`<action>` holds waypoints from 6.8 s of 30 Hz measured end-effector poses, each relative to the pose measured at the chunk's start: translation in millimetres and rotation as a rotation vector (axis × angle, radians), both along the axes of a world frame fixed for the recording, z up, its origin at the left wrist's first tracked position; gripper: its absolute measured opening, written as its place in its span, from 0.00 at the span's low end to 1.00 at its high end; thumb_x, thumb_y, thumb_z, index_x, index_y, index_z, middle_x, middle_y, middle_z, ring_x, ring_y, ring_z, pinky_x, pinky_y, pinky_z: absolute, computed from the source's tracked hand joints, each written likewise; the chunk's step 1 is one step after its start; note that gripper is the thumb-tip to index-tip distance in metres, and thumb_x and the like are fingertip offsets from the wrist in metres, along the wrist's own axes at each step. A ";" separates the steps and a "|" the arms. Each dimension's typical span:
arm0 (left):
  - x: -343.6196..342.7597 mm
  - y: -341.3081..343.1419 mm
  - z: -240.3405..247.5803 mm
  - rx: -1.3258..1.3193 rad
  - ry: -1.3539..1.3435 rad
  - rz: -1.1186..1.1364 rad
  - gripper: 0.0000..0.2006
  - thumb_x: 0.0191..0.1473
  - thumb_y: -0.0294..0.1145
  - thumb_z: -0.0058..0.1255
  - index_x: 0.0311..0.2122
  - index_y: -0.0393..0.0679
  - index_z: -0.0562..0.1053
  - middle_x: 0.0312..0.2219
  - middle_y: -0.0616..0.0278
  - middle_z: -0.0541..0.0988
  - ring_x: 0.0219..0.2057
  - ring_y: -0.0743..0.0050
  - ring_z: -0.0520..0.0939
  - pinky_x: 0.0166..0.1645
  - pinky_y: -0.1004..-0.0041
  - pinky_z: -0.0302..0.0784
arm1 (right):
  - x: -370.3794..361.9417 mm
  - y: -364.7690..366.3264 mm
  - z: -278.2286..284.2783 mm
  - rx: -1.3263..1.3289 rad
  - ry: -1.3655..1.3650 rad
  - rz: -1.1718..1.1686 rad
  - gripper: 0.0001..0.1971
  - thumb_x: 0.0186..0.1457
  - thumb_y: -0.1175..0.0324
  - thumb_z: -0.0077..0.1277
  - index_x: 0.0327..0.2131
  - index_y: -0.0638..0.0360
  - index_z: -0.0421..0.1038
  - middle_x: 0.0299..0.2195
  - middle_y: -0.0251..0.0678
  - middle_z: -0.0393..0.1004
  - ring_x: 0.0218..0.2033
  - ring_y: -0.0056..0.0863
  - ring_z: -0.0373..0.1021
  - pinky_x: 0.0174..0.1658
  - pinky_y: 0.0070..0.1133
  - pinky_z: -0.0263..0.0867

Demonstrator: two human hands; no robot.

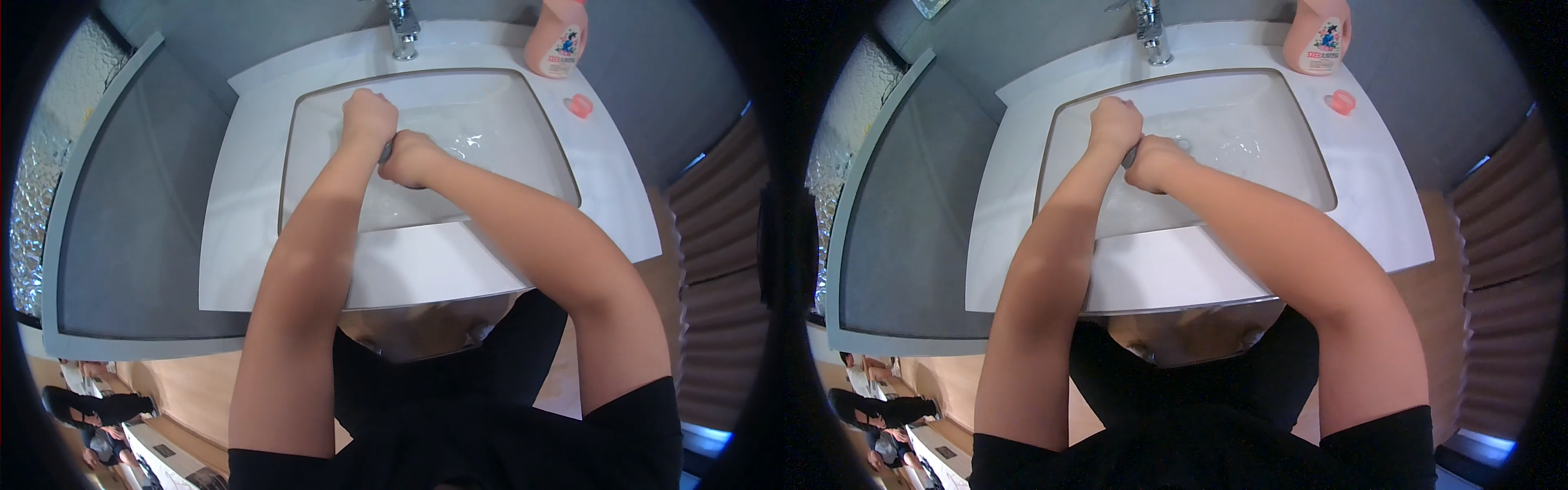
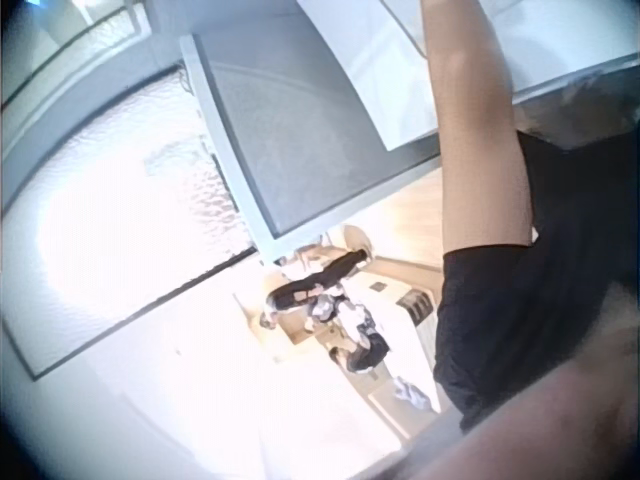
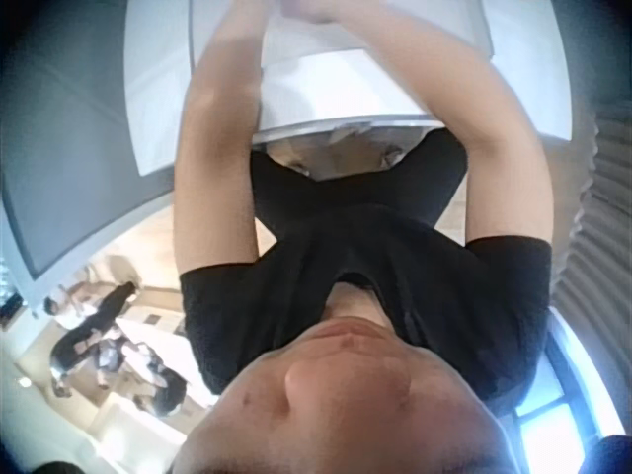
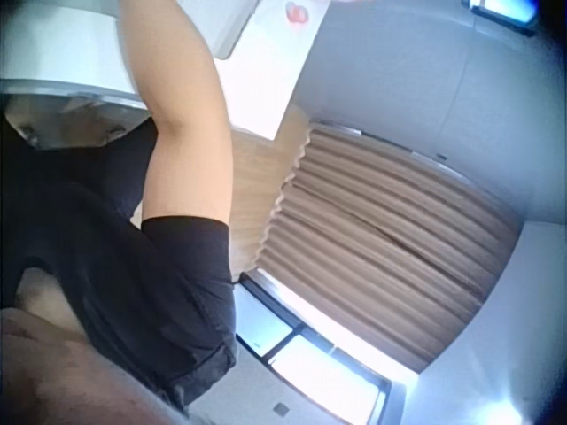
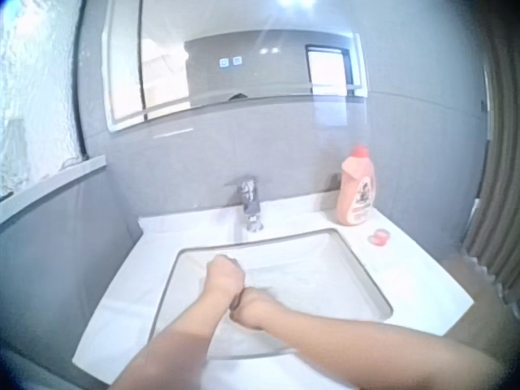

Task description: The person hand-washes a grey cloth in a sink by submerging it in water, scrubbing it with their hands, wringing it out, and then rinsing it under a running faucet.

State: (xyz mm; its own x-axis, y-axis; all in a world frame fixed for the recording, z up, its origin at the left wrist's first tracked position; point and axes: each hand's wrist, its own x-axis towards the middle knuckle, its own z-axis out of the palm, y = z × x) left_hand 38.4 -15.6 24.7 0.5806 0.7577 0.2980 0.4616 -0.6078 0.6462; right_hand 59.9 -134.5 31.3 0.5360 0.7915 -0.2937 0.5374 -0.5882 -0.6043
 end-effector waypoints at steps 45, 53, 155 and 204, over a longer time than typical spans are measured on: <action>-59.2 -20.6 120.2 -1.009 -0.726 -0.912 0.08 0.57 0.33 0.55 0.37 0.43 0.69 0.27 0.64 0.72 0.29 0.71 0.77 0.41 0.59 0.82 | 4.7 -50.3 50.8 0.634 1.996 0.645 0.26 0.57 0.54 0.60 0.51 0.63 0.66 0.38 0.37 0.70 0.30 0.23 0.63 0.22 0.15 0.60; -37.6 -27.4 92.4 -0.961 -0.688 -0.507 0.07 0.54 0.30 0.56 0.33 0.41 0.70 0.21 0.61 0.73 0.21 0.70 0.76 0.28 0.61 0.80 | 11.0 -53.8 65.1 0.372 0.970 0.163 0.13 0.54 0.64 0.60 0.35 0.62 0.69 0.25 0.32 0.70 0.21 0.19 0.68 0.15 0.16 0.57; -44.5 -31.9 69.3 -0.652 -0.612 -0.319 0.04 0.60 0.28 0.43 0.37 0.39 0.68 0.19 0.62 0.73 0.21 0.67 0.77 0.27 0.61 0.79 | 10.2 -54.6 43.0 0.304 1.093 0.166 0.20 0.59 0.51 0.54 0.40 0.59 0.68 0.27 0.33 0.70 0.18 0.17 0.65 0.14 0.14 0.56; -52.5 -18.8 40.0 -0.757 -0.864 -0.408 0.02 0.61 0.26 0.43 0.37 0.41 0.66 0.19 0.62 0.69 0.20 0.66 0.75 0.27 0.56 0.80 | -10.1 -34.7 28.2 0.366 0.446 -0.043 0.14 0.48 0.62 0.59 0.31 0.65 0.73 0.19 0.38 0.73 0.17 0.25 0.69 0.18 0.24 0.64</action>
State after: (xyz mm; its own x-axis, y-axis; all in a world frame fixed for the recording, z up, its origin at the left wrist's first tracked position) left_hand -14.1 -34.4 64.7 0.6460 0.7153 0.2665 -0.4325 0.0554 0.8999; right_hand 49.8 -169.2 59.5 0.4572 0.8643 -0.2097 0.1638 -0.3136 -0.9353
